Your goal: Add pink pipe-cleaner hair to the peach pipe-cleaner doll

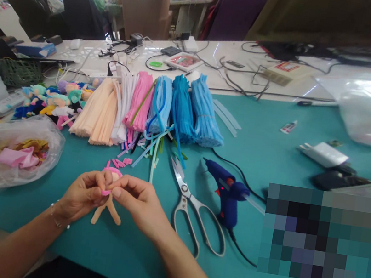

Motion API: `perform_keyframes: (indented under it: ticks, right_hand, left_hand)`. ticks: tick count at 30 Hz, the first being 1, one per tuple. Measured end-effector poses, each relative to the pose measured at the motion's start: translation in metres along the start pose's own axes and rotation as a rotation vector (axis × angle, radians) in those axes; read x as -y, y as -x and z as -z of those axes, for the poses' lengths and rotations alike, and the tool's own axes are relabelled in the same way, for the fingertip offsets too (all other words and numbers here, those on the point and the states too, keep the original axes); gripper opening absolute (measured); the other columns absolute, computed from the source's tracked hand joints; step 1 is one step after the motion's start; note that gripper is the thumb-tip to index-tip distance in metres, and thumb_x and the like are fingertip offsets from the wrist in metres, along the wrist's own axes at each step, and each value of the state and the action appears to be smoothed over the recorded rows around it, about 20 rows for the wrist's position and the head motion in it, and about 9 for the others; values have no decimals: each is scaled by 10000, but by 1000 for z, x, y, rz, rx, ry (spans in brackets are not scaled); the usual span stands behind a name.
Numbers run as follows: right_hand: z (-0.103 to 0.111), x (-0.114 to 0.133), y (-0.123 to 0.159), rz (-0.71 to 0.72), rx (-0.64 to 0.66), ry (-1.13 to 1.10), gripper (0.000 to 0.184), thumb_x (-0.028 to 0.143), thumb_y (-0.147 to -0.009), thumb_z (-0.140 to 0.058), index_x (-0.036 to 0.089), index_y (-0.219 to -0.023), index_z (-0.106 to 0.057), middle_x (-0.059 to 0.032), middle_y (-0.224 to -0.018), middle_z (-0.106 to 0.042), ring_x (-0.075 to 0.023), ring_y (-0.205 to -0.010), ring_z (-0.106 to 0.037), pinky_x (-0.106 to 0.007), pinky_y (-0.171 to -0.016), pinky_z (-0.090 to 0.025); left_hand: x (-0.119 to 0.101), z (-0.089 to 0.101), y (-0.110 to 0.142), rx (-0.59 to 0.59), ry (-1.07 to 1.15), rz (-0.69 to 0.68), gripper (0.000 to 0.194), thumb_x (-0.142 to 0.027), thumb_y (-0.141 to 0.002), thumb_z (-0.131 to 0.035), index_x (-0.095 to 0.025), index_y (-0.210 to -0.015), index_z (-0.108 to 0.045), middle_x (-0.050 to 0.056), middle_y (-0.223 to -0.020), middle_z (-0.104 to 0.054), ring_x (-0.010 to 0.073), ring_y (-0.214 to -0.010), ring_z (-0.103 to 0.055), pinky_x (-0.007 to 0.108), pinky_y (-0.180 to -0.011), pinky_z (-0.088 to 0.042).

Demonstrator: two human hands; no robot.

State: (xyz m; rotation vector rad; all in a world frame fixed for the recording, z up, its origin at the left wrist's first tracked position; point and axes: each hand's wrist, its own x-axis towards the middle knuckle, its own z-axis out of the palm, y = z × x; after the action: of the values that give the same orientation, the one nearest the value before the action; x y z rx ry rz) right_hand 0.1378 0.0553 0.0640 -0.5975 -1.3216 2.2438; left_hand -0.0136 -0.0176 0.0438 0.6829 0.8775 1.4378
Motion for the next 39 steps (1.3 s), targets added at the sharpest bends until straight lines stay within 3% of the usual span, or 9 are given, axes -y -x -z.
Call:
perform_keyframes:
  ticks: [13,17,28,34,39]
  right_hand:
    - [-3,-7,-2,-64,-71,-61,391,493,-592,-855,158,-627,-654,33,-633,-573,-97,-625,-478,-229,-638,-378]
    - [-2,-6,-1,-68,-59,-84,394,494,-601,-851,158,-683,-663,28,-669,-583,-98,-634,-478,-230,-639,-364]
    - [-4,-16,-4,-100,25,-161,437,523,-631,-824,161,-610,-581,51,-580,-464,-91,-568,-362,-231,-560,-255]
    - [0,-11,-3,-40,-42,-66,360,493,-651,-818,175,-711,-659,36,-648,-536,-106,-616,-440,-243,-629,-346]
    - [5,-2,-1,67,-66,147,366,528,-690,-778,188,-759,-663,16,-718,-568,-142,-701,-501,-276,-687,-389]
  left_hand:
    - [4,0,-1,-18,-50,-94,181,-265,-636,-864,-175,-619,-708,-12,-696,-539,69,-610,-459,177,-531,-419]
    - [5,1,-1,-21,-70,-99,175,-259,-633,-864,-177,-618,-709,-7,-710,-543,89,-661,-496,188,-562,-464]
    - [6,4,2,62,-141,-105,137,-280,-705,-810,-179,-666,-727,20,-733,-581,138,-660,-587,277,-550,-551]
    - [2,4,-1,-15,-158,-98,198,-305,-640,-855,-170,-605,-715,2,-684,-537,118,-680,-556,255,-614,-548]
    - [3,4,-1,-22,-130,-47,229,-337,-617,-858,-168,-606,-705,2,-705,-517,127,-646,-552,256,-496,-539]
